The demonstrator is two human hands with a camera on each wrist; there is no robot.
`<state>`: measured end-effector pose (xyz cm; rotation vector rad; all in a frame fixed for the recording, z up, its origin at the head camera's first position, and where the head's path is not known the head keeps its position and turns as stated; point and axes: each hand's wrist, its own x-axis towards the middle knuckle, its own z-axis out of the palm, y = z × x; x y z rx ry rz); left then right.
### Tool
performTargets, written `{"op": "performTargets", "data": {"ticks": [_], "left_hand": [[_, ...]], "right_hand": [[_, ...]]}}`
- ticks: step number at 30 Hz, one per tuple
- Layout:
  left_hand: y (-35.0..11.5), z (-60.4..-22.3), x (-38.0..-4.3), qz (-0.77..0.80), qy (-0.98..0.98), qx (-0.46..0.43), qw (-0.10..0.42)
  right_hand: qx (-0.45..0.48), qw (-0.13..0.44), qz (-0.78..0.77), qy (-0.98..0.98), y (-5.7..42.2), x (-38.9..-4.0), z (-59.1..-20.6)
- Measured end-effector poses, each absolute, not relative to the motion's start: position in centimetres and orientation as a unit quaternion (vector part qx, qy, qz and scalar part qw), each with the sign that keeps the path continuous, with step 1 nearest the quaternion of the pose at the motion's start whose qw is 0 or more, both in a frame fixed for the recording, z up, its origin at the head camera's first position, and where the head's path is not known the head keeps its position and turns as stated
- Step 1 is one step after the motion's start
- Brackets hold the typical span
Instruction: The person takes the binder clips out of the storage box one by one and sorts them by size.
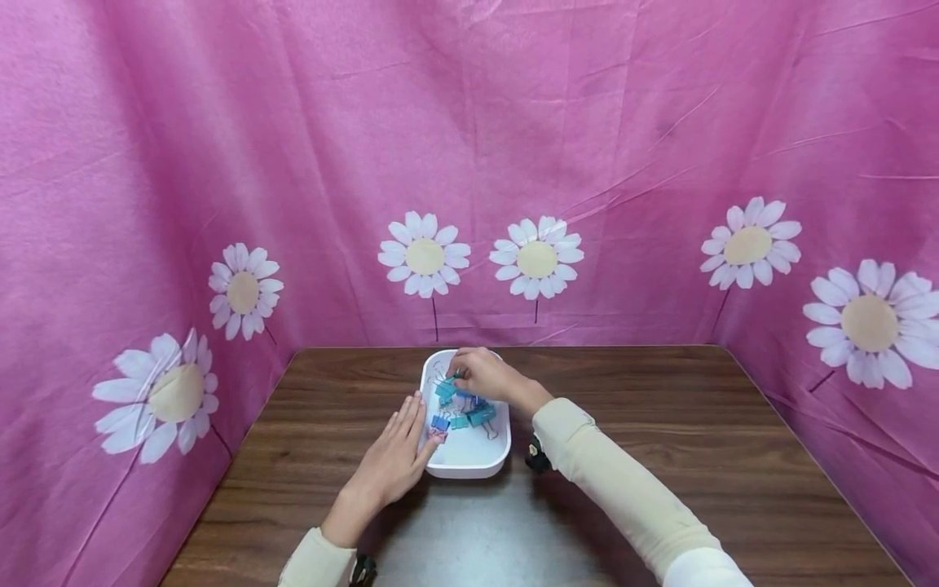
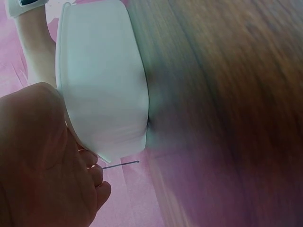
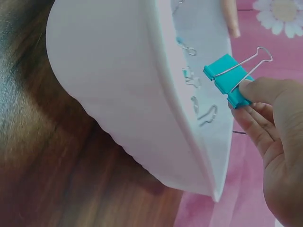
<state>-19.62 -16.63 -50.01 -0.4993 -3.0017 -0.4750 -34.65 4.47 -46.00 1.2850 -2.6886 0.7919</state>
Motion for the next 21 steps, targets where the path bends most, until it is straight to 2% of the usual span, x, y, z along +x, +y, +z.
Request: {"op": "performTargets", "data": {"ticks": [11,21], "left_hand": [[-16.6,-49.9,-19.5,-0.163,-0.974,-0.155,0.025],[-16.5,-49.8,-19.5,-0.164,-0.973,-0.158,0.028]], "right_hand": [[0.424,0.069,0.289,-0.856,7.7,-33.8,-44.0],[0.403,0.099,0.343,-0.842,11.4,-33.9,-43.9]]}}
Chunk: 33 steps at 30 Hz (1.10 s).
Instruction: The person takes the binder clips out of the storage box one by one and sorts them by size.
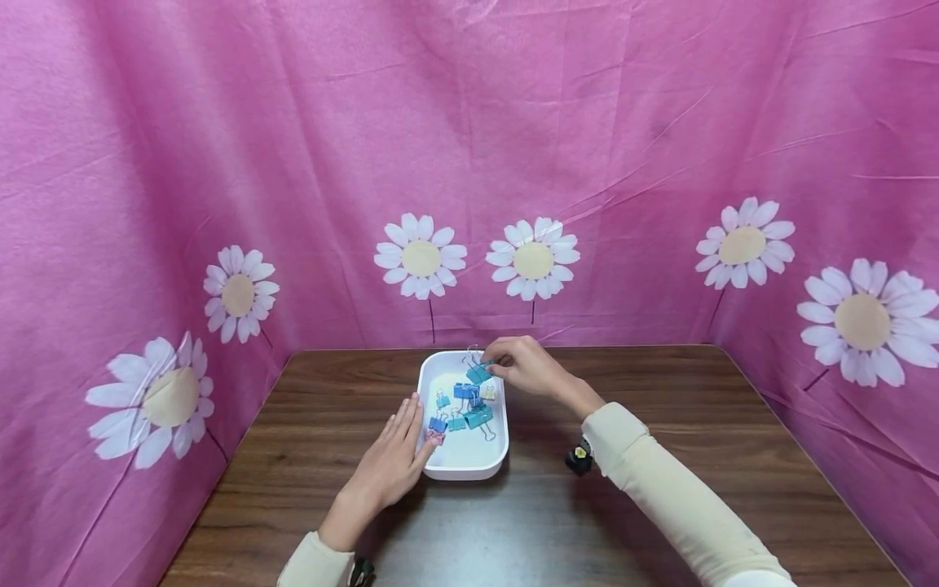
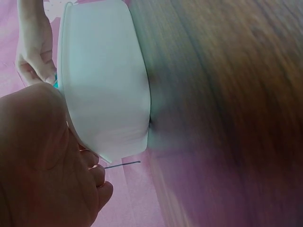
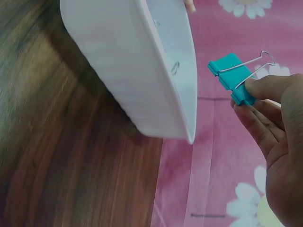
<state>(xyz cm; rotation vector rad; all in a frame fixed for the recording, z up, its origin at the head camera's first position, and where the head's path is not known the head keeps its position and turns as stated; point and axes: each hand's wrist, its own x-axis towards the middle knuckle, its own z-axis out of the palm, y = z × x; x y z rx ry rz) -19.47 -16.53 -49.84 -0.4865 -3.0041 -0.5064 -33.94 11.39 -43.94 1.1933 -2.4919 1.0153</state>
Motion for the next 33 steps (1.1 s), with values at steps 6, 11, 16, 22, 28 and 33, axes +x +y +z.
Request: {"op": "performTargets", "data": {"ticks": [6,11,16,22,28,33], "left_hand": [[-16.5,-49.9,-19.5,-0.164,-0.973,-0.159,0.030],[-16.6,-50.0,-19.4,-0.164,-0.973,-0.161,0.032],[-16.6,-49.9,-19.4,-0.166,-0.973,-0.161,0.029],[-16.6,-49.9,-19.3,-0.169,-0.972,-0.162,0.027],[-16.7,-50.0,-19.2,-0.173,-0.972,-0.159,0.027],[-16.6,-50.0,-19.2,-0.177,-0.971,-0.159,0.027]], "right_hand": [[0.352,0.097,0.379,-0.850,13.7,-34.1,-44.0],[0.301,0.097,0.390,-0.865,15.3,-34.4,-44.3],[0.263,0.102,0.389,-0.877,16.7,-34.7,-44.6],[0.232,0.106,0.392,-0.884,18.0,-35.3,-45.1],[0.208,0.092,0.394,-0.891,18.7,-36.1,-45.7],[0.185,0.081,0.388,-0.899,19.2,-36.9,-46.4]]}}
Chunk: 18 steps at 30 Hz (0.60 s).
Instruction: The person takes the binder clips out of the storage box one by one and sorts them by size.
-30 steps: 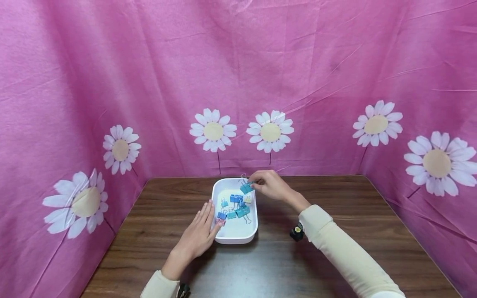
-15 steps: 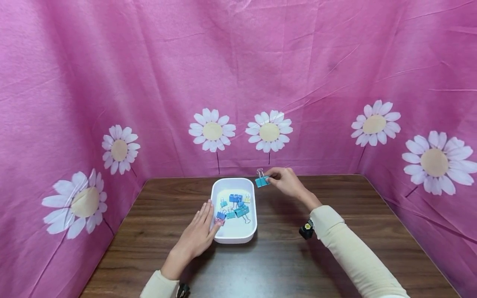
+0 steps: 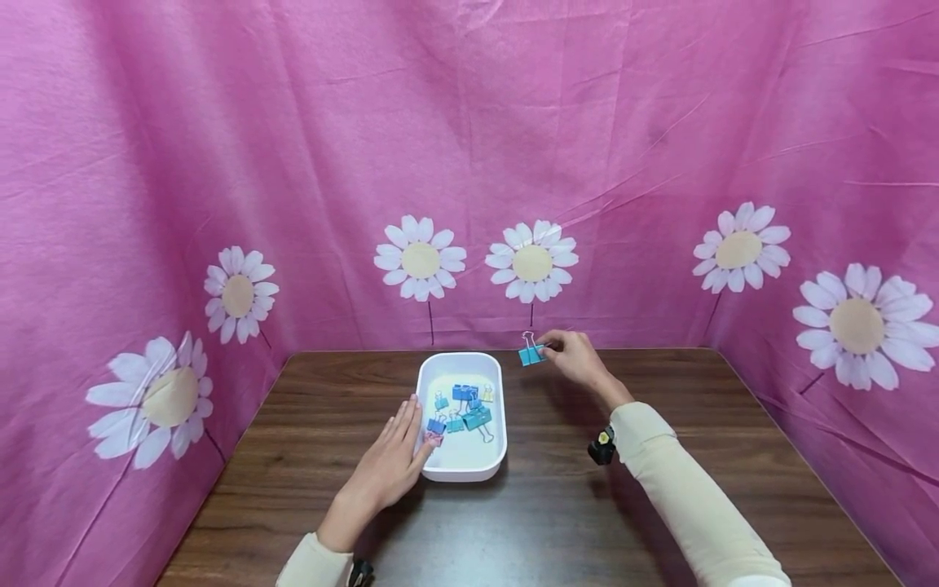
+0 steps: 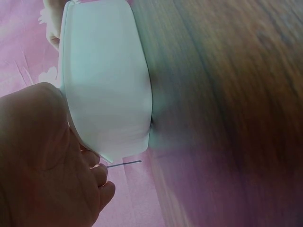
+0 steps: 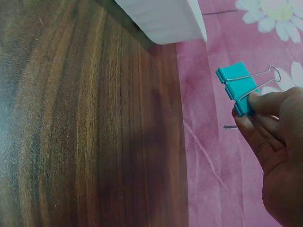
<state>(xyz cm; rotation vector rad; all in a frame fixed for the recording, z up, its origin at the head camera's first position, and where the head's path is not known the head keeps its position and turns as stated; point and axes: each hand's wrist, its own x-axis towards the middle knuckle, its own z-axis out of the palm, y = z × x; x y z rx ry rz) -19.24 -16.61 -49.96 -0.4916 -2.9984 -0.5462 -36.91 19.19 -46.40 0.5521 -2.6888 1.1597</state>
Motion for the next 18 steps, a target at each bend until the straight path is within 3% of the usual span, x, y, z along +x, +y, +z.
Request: {"op": "performTargets", "data": {"ticks": [18], "left_hand": [[-16.6,-50.0,-19.4,-0.180,-0.971,-0.154,0.022]], "right_hand": [[0.129,0.055,0.361,-0.922,19.0,-38.5,-49.2]]}}
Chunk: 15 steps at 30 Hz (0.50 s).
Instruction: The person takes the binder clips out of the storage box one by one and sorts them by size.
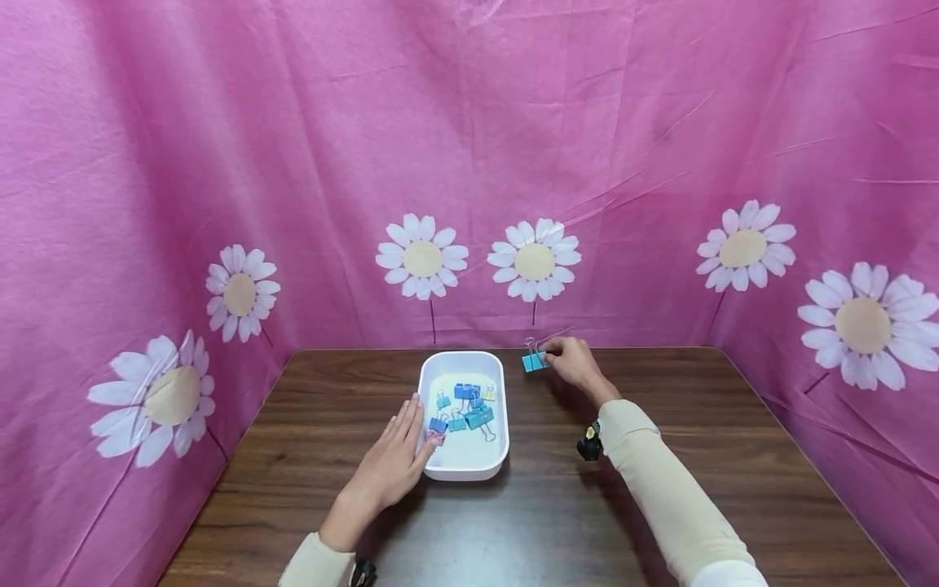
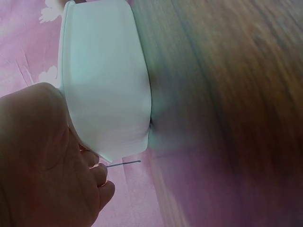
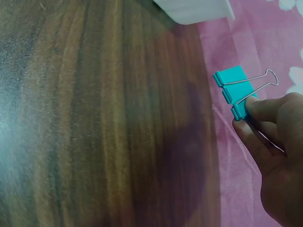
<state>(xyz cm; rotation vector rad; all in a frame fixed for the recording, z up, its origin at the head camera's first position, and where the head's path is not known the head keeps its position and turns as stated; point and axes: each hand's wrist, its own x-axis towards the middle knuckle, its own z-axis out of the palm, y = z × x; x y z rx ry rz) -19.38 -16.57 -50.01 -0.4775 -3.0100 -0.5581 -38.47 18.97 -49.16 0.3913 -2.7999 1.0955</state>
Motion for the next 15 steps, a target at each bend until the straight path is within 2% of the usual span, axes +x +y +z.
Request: {"op": "performTargets", "data": {"ticks": [15], "left_hand": [[-16.6,-50.1,-19.4,-0.178,-0.971,-0.157,0.029]], "right_hand": [[0.104,0.036,0.348,-0.931,19.2,-38.5,-51.3]]}}
